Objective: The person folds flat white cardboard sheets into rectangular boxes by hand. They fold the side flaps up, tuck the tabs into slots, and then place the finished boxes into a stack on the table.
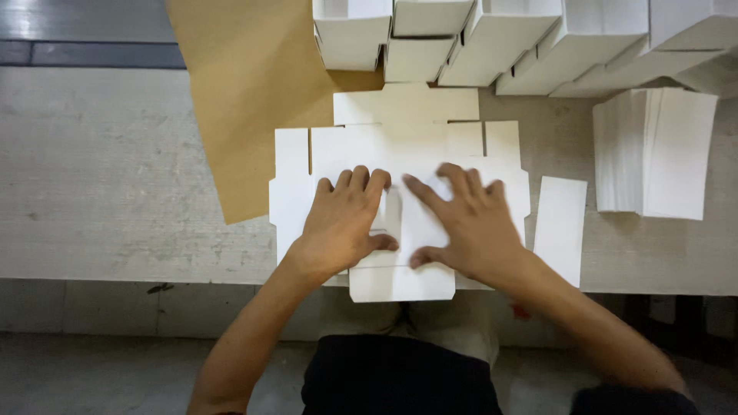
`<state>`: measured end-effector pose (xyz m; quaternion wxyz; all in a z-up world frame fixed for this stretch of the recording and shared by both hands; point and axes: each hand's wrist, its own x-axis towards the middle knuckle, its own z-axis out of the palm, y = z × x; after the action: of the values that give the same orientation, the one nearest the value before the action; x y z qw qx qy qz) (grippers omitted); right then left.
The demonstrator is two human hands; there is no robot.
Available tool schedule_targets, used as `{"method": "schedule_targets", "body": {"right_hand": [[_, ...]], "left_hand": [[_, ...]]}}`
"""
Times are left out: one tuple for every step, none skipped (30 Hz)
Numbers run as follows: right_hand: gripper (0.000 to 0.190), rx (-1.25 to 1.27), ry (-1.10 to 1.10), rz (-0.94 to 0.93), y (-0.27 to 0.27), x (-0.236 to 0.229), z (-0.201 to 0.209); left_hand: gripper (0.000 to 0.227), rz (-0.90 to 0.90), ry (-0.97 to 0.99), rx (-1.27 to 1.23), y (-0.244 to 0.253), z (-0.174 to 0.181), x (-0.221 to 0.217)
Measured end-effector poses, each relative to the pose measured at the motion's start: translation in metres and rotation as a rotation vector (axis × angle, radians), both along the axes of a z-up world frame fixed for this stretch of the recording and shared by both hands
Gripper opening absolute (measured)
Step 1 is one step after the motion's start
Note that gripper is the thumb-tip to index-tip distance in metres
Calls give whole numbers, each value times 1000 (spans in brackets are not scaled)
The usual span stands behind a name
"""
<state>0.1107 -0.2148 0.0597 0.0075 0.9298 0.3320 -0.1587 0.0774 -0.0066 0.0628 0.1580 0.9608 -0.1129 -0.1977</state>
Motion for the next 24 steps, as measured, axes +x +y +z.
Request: {"method": "schedule_targets", "body": {"right_hand": [[121, 0, -5, 0, -5, 1, 6], [115, -54, 13, -36, -10, 1, 13], [110, -109, 33, -73, -16, 0, 19], [110, -110, 29, -73, -19, -3, 16], [110, -107, -17, -54, -23, -5, 14], [110, -105, -64, -34, -27, -7, 12], [110, -105, -77, -38, -29, -13, 10], [108, -22, -169, 19, -31, -19, 8], [107, 64, -260, 78, -32, -25, 6], [107, 65, -271, 77, -36, -29, -3], [84, 219, -459, 136, -38, -35, -13], [63, 375, -649, 194, -41, -41, -24], [63, 376, -656, 193, -43, -52, -22], [49, 399, -588, 214, -45, -64, -21], [38, 420, -517, 235, -47, -76, -20], [38, 421, -522, 234, -46, -82, -14], [26, 434, -529, 238, -46, -88, -9], [20, 447, -537, 242, -45, -94, -5], [20, 446, -532, 238, -45, -94, -5], [21, 458, -456, 251, -46, -95, -6], [25, 469, -377, 262, -46, -96, -6], [25, 465, -369, 258, -46, -94, -12], [20, 497, -274, 216, -44, -88, -19], [14, 527, -180, 173, -41, -82, -25]], "left_hand": [[80, 0, -5, 0, 0, 1, 1], [80, -1, 6, 0, -1, 3, 1], [80, -2, 18, -1, -2, 3, 0], [80, -3, 14, -3, -3, 0, -1], [83, 6, 12, -3, -5, -2, -2], [86, 15, 10, -4, -7, -4, -4], [86, 12, -3, -5, -9, 0, -11], [70, -1, -106, 18, -11, 5, -19], [56, -11, -206, 43, -12, 9, -29], [56, -12, -217, 45, -15, 15, -38], [37, -2, -417, 55, -18, 20, -50], [20, 8, -619, 65, -22, 25, -61], [20, 6, -626, 67, -23, 24, -71], [9, -47, -704, 156, -24, 22, -81], [13, -98, -778, 244, -25, 20, -91], [13, -100, -783, 245, -26, 9, -97], [11, -116, -731, 177, -27, -2, -105], [14, -132, -680, 109, -29, -14, -111], [14, -134, -675, 106, -28, -18, -113], [12, -154, -629, 125, -28, -22, -114], [11, -172, -580, 142, -29, -26, -116], [11, -174, -573, 137, -29, -34, -114], [13, -130, -499, 118, -28, -41, -107], [30, -87, -426, 99, -27, -47, -101]]}}
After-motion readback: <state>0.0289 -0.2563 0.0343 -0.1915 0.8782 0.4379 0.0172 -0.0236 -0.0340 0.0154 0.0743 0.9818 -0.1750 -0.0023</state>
